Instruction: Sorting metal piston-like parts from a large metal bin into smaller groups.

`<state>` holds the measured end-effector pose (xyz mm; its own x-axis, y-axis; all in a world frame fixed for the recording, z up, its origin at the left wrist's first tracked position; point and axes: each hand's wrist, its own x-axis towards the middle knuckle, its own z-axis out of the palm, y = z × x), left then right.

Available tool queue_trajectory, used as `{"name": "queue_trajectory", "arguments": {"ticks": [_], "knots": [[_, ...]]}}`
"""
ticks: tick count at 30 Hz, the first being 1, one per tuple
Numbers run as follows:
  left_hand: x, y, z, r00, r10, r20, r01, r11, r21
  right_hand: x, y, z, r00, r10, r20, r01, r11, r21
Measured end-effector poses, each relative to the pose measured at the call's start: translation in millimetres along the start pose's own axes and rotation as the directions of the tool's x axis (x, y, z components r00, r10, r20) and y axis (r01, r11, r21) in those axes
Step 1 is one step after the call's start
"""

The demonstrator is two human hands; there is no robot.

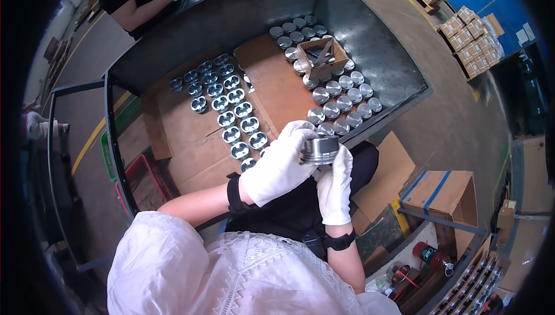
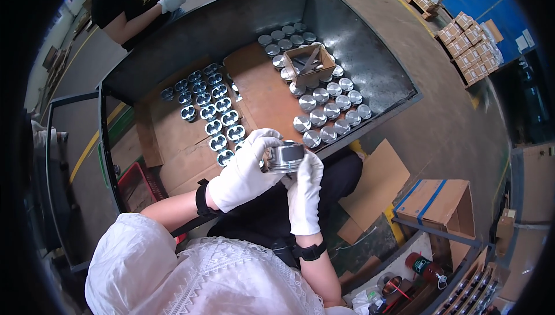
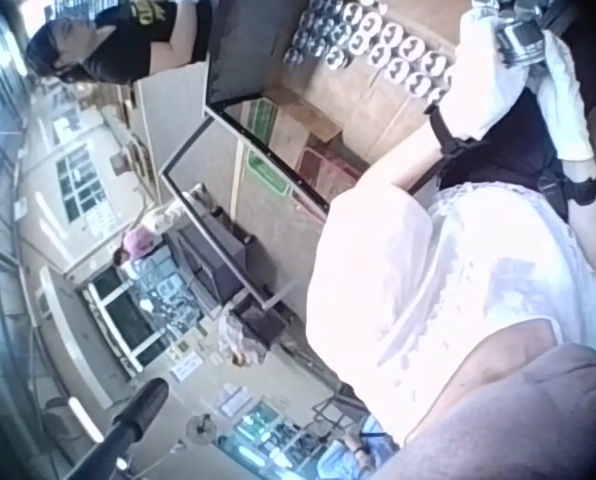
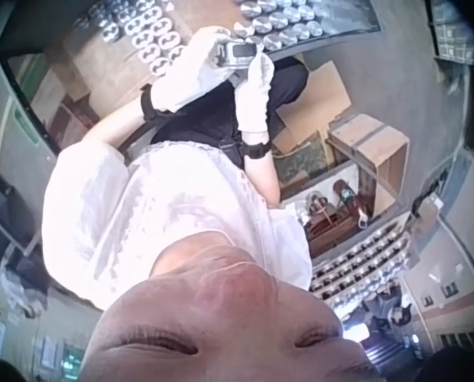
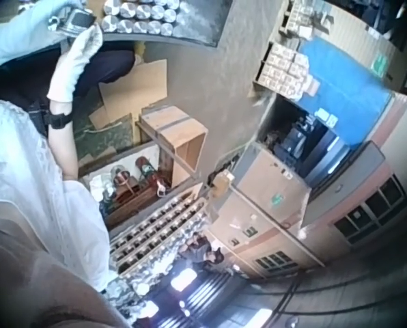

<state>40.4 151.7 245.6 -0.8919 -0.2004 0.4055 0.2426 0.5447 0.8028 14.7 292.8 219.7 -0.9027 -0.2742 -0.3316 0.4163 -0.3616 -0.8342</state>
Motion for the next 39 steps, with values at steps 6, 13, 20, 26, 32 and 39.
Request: {"name": "queue_trajectory", "arguments": {"ticks": [6,13,20,26,32,39], "knots": [[-2,-8,-1,0.999,-0.024,-0.042,0.022,0.998,-0.064,8,12,-11,0.992,0.088,0.091,-0.097,0.990,0.103],[-1,-3,-3,0.995,-0.101,-0.001,0.099,0.982,-0.158,3,-1,7,0.915,0.270,0.300,-0.376,0.839,0.394],[0,-8,-2,0.999,0.019,-0.048,-0.020,0.999,-0.029,-4,-1,6,0.984,-0.100,0.147,0.093,0.994,0.054],[-3,-19,7,0.999,0.033,-0.034,-0.034,0.999,-0.021,-1,4,15,0.875,-0.484,0.022,0.455,0.805,-0.380],[-13,-30,9,0.996,-0.050,0.071,0.042,0.993,0.113,4,8,8,0.717,-0.680,0.155,0.523,0.376,-0.765],[-9,-29,1,0.978,-0.198,0.060,0.194,0.978,0.071,4,5,8,0.981,-0.190,0.028,0.191,0.980,-0.048]]}}
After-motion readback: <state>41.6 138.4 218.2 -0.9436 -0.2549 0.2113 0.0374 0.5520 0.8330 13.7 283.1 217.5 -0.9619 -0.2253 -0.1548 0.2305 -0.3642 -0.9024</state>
